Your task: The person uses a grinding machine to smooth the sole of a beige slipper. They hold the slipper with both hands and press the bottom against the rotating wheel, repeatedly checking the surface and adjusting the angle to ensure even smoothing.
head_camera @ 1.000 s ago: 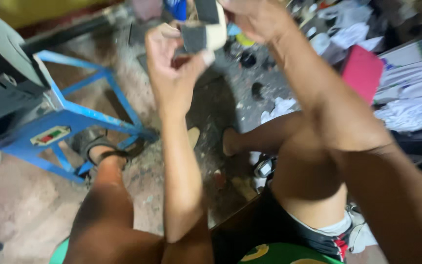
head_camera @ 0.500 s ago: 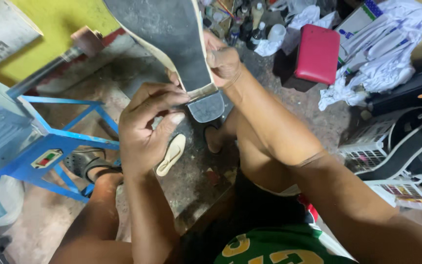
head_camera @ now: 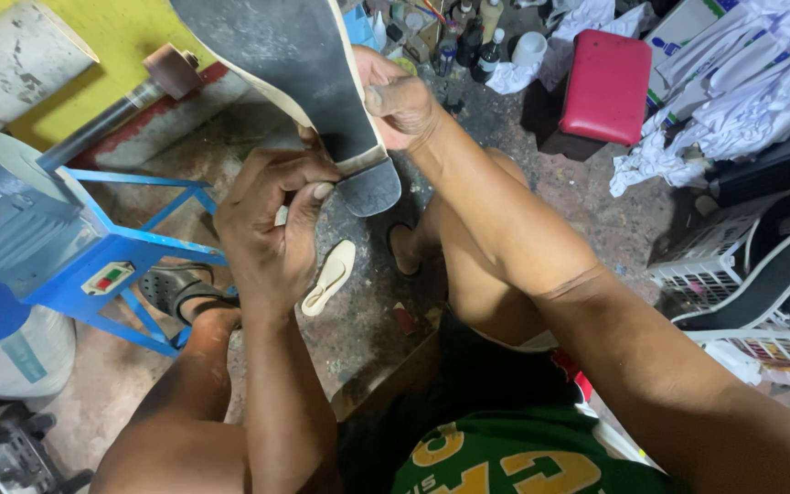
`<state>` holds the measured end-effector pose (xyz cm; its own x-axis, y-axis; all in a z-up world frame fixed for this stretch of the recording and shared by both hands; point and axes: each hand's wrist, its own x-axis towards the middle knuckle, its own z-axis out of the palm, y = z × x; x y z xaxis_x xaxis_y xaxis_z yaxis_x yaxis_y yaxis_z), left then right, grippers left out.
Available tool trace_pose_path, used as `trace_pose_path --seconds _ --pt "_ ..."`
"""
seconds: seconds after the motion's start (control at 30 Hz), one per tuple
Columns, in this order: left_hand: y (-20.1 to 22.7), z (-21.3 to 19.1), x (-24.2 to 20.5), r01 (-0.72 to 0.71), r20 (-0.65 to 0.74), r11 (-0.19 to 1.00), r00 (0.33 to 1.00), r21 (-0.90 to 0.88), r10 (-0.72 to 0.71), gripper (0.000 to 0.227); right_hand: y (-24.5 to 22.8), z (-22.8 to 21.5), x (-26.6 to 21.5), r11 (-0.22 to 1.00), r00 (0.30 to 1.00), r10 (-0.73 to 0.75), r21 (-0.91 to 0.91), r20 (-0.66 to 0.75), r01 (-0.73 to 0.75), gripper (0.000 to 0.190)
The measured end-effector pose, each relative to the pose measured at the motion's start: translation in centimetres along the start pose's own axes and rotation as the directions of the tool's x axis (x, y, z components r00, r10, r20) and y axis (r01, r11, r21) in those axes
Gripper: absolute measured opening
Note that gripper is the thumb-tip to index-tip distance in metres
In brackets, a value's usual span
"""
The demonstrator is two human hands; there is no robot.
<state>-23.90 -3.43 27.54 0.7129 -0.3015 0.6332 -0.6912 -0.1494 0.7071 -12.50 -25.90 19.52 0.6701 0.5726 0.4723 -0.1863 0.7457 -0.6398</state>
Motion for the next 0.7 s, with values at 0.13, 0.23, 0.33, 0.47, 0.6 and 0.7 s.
trace_pose_path --seconds 0.13,0.23,0.33,0.47,0.6,0.7 --pt "-1.1 1.3 -0.5 0.161 -0.029 0.973 0.985 -0.166 -0.168 0.016 -0.7 -0.2 -0.8 0.999 0.999 0.017 -0.030 -0.048 -0.019 0.077" --pt "-3.0 1.8 -0.5 0.248 -0.003 0.835 0.958 -0.491 -0.287 0.021 -1.2 -0.1 -1.3 0.999 0.999 0.003 -0.037 -0.035 -0.004 0.075" --pt "-4.5 1.2 -0.2 0.244 -0.060 0.758 0.935 -0.605 -0.348 0.023 -1.6 -0.1 -1.4 0.997 0.999 -0.026 -0.069 0.022 0.027 0.076" --pt "-3.9 0.5 0.1 0.115 -0.105 0.786 0.969 -0.608 -0.222 0.026 -1.8 -0.1 -2.0 0.996 1.000 0.017 -0.085 -0.022 -0.019 0.076" --pt "-0.8 -0.8 0.4 0.048 0.055 0.989 0.998 -0.143 -0.041 0.043 -2.4 0.6 -1.1 0.986 1.000 0.011 -0.164 -0.022 -0.014 0.072" --pt "0.3 -0.8 0.8 0.026 0.103 0.996 0.994 0.088 -0.035 0.056 -2.5 1.6 -0.6 0.968 0.994 -0.009 -0.250 -0.108 -0.018 0.074"
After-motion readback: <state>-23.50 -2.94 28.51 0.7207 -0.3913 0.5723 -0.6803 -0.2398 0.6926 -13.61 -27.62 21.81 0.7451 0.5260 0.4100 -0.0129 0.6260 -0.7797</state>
